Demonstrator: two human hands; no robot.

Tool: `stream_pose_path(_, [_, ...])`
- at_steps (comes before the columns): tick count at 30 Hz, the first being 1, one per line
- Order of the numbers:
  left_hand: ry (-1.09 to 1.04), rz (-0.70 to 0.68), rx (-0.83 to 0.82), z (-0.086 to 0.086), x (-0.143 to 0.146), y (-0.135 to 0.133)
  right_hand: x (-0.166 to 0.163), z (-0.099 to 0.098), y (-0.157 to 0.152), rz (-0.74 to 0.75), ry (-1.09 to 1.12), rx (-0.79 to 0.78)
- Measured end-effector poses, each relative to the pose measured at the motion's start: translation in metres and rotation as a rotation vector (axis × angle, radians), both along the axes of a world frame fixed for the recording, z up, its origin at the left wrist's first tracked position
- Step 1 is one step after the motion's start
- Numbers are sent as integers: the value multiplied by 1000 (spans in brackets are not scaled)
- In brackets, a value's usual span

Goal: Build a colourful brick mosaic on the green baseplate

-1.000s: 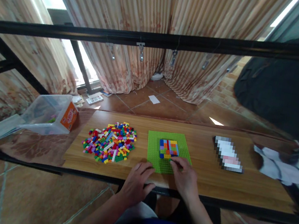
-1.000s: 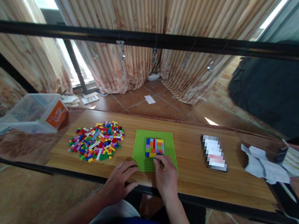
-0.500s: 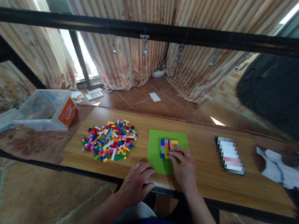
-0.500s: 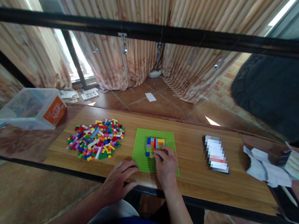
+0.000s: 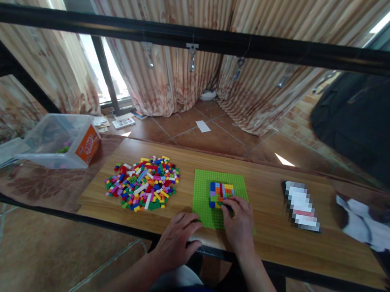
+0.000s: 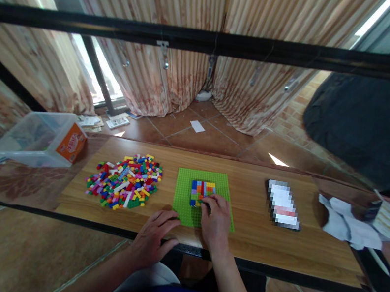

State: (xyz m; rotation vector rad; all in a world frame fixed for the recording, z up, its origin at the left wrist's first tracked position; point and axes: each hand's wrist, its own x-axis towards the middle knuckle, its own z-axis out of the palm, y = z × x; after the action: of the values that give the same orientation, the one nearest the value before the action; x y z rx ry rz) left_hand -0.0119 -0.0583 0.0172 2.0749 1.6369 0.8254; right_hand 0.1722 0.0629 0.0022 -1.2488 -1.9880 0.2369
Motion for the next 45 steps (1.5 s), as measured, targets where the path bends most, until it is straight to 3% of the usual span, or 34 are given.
stream_pose_path(19, [-7, 13, 6, -2, 0, 0, 3, 4, 3, 56, -129, 42])
stream_pose_path(32, [-2, 5, 26, -1, 0, 1, 0, 5, 1, 45, -87, -12])
stream_pose_path(45, [-18, 2, 4, 0, 0, 0, -1, 6, 2, 83, -170, 53])
